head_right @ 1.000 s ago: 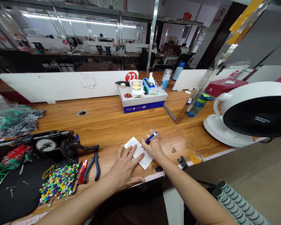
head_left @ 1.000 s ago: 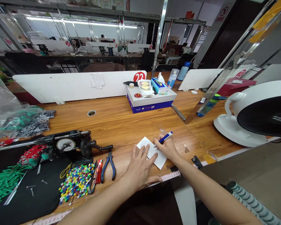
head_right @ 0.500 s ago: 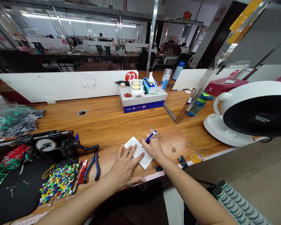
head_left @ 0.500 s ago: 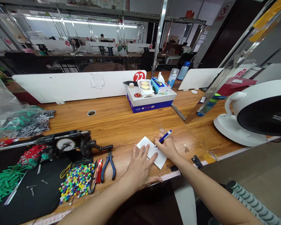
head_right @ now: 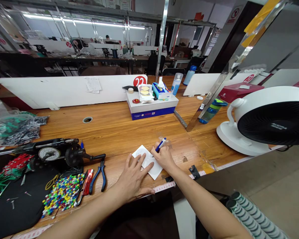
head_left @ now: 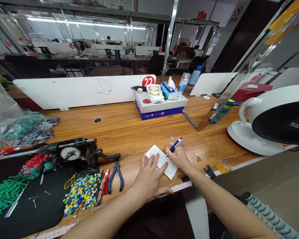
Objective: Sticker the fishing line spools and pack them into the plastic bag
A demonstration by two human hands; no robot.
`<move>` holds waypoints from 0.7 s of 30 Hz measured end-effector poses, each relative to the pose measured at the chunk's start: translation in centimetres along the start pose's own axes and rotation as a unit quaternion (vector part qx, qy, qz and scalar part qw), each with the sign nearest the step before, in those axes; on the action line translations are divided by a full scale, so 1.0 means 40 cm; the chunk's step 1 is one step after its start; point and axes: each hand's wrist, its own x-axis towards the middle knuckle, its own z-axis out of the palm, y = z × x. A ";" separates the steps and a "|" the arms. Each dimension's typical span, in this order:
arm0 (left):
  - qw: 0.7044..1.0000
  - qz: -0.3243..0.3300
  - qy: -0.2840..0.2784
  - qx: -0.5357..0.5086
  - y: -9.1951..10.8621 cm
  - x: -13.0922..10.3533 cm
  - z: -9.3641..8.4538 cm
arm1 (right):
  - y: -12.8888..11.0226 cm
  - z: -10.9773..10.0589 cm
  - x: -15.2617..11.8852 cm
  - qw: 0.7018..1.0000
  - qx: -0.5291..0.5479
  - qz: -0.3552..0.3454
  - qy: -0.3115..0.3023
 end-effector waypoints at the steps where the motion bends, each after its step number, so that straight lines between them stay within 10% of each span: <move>1: 1.000 -0.001 -0.003 0.000 0.001 0.000 -0.001 | 0.000 0.000 0.000 1.000 -0.005 -0.003 0.005; 21: 1.000 -0.003 -0.006 0.006 0.004 -0.001 -0.003 | 0.000 0.000 0.000 1.000 0.018 0.012 0.011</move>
